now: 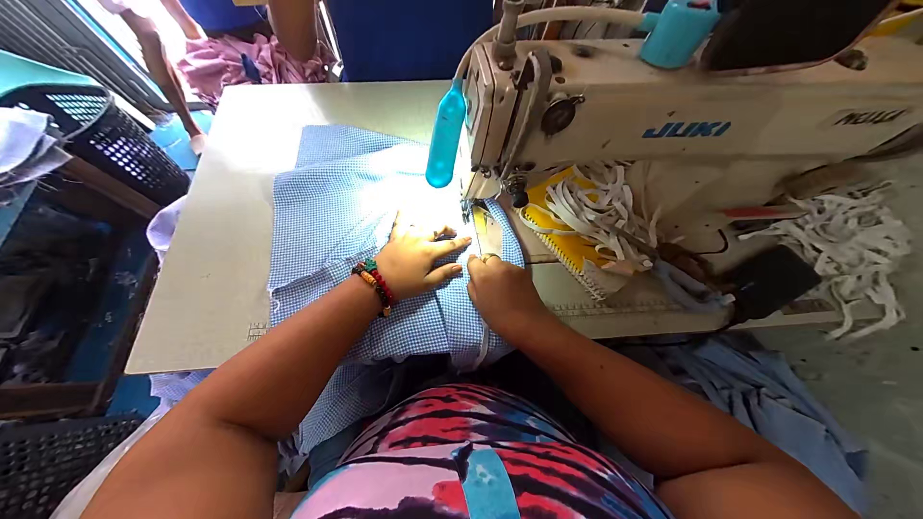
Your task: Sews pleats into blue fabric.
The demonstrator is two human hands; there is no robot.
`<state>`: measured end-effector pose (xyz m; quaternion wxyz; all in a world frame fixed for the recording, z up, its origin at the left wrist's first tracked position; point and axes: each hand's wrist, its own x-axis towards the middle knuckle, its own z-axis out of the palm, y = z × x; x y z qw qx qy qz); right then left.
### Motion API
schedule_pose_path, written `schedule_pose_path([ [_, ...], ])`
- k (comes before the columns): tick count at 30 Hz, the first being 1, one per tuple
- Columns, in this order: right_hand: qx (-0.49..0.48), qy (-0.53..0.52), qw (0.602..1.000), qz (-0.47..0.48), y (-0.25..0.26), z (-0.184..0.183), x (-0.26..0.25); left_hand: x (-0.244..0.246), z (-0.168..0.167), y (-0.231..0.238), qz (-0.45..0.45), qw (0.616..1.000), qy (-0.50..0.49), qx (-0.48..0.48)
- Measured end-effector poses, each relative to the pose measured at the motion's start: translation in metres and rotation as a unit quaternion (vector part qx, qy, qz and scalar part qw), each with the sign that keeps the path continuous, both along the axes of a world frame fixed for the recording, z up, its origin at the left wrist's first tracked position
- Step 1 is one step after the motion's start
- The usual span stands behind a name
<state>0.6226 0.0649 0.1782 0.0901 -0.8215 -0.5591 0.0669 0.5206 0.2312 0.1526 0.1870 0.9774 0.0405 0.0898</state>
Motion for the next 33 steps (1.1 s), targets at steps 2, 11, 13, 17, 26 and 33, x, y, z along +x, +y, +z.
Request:
schedule_pose_path([
  [2,0.001,0.001,1.0,-0.002,0.006,-0.001,0.004,0.004,-0.003,0.009,-0.009,1.0,-0.01,0.009],
  [11,0.005,0.005,1.0,0.011,0.033,-0.005,0.022,-0.006,0.01,-0.012,0.112,0.973,-0.053,0.192],
  [13,0.055,0.014,0.998,0.011,0.032,-0.012,0.027,-0.023,0.02,-0.038,0.247,0.964,0.063,0.078],
  [17,0.138,0.078,0.987,-0.011,0.007,-0.014,0.038,-0.058,0.004,-0.004,0.23,0.968,0.086,0.056],
  [26,0.187,-0.009,0.982,-0.019,-0.055,-0.002,0.023,-0.016,0.027,-0.071,0.252,0.965,-0.066,-0.015],
  [33,-0.081,0.156,0.973,-0.15,-0.032,0.028,-0.02,0.008,0.027,-0.095,0.298,0.948,0.097,-0.06],
])
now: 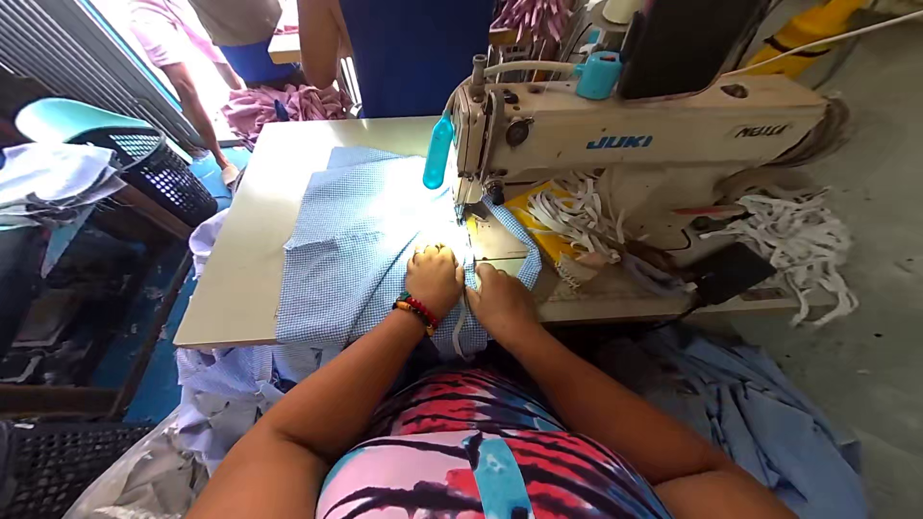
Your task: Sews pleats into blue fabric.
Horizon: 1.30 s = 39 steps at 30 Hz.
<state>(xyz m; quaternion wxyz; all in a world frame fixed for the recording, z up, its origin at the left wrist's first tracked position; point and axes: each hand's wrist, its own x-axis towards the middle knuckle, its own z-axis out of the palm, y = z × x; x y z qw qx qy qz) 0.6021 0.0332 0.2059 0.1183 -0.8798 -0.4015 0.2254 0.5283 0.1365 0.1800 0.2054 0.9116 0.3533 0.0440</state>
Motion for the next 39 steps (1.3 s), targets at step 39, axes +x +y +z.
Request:
schedule_pose_path([
  [39,0.309,0.065,0.949,-0.02,-0.094,-0.042,-0.02,-0.08,0.02,-0.084,-0.121,0.928,-0.078,-0.343],
])
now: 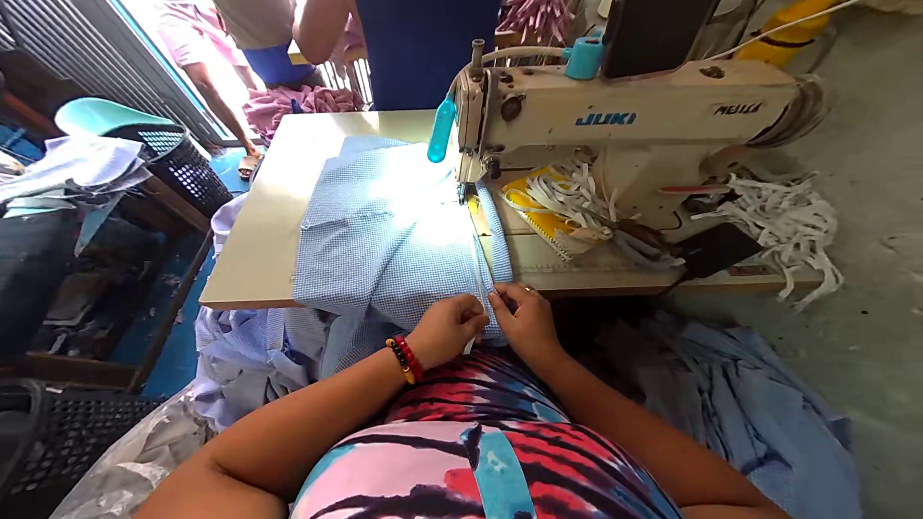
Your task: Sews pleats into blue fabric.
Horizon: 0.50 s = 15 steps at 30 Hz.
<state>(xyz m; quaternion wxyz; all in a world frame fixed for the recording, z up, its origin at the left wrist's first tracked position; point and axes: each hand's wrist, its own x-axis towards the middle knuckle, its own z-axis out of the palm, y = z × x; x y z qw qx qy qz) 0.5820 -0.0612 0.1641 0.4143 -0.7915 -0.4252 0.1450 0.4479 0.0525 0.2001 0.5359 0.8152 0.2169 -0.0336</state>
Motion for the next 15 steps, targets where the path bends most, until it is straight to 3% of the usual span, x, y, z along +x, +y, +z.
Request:
schedule_pose_path([
  [8,-0.01,0.011,1.0,-0.02,0.0,0.002,-0.002,-0.001,0.005,-0.011,-0.188,0.968,-0.021,0.167],
  [12,-0.004,0.003,1.0,-0.004,0.001,0.004,-0.004,-0.003,0.004,-0.014,-0.246,0.954,-0.061,0.161],
  [15,-0.053,0.002,0.999,0.008,0.002,0.011,-0.006,-0.003,0.004,-0.023,-0.304,0.932,-0.125,0.154],
])
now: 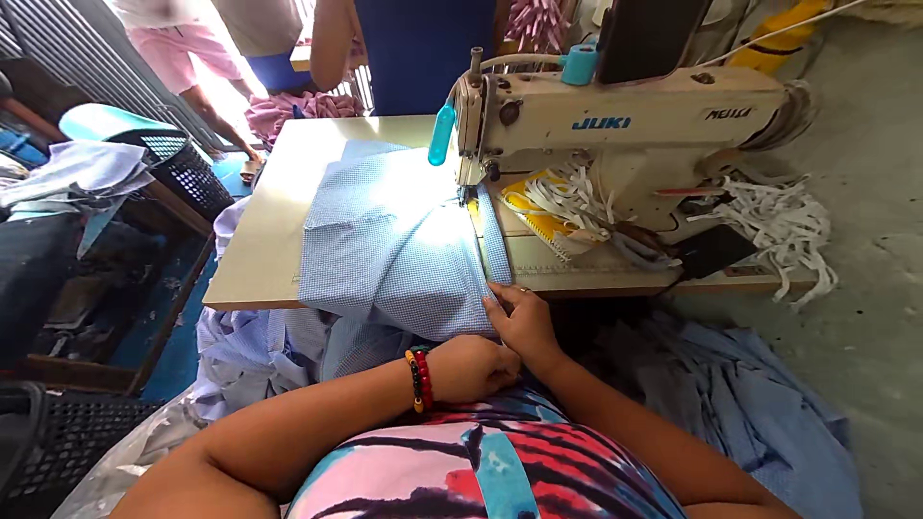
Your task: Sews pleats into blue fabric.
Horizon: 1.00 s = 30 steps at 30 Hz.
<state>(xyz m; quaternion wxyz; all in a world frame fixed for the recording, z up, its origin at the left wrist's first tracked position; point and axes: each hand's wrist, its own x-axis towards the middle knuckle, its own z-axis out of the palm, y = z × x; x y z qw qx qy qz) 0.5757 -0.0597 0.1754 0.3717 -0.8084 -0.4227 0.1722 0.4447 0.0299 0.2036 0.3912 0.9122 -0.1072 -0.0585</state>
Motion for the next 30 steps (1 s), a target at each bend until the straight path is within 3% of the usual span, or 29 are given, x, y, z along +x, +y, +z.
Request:
schedule_pose_path([
  [5,-0.117,-0.05,0.99,0.065,0.0,0.023,-0.006,-0.003,0.004,-0.005,-0.034,0.997,-0.064,-0.022],
  [8,-0.189,-0.081,0.975,0.091,0.002,0.034,-0.008,-0.009,0.002,-0.001,0.031,0.994,-0.093,-0.037],
  [10,-0.227,-0.113,0.961,0.111,0.004,0.034,-0.012,-0.014,0.0,0.013,0.159,0.983,-0.088,0.015],
  [12,-0.229,-0.175,0.949,0.127,0.004,0.023,-0.017,-0.018,-0.016,0.047,0.285,0.95,-0.068,0.108],
  [14,-0.214,-0.219,0.941,0.146,0.001,0.019,-0.021,-0.029,-0.04,0.094,0.354,0.91,-0.034,0.211],
  [16,-0.206,-0.233,0.935,0.172,0.0,0.021,-0.022,-0.049,-0.054,0.132,0.377,0.883,-0.019,0.278],
  [19,-0.222,-0.231,0.925,0.202,0.005,0.025,-0.026,-0.071,-0.055,0.158,0.388,0.874,-0.027,0.291],
  [24,-0.239,-0.202,0.927,0.205,0.008,0.026,-0.027,-0.039,-0.025,0.137,0.432,0.841,0.029,0.325],
  [27,-0.211,-0.2,0.939,0.183,0.003,0.021,-0.027,0.007,-0.025,0.1,0.393,0.876,-0.095,0.261],
  [30,-0.13,-0.247,0.947,0.161,-0.002,0.008,-0.026,0.038,-0.041,0.083,0.312,0.925,-0.116,0.184],
])
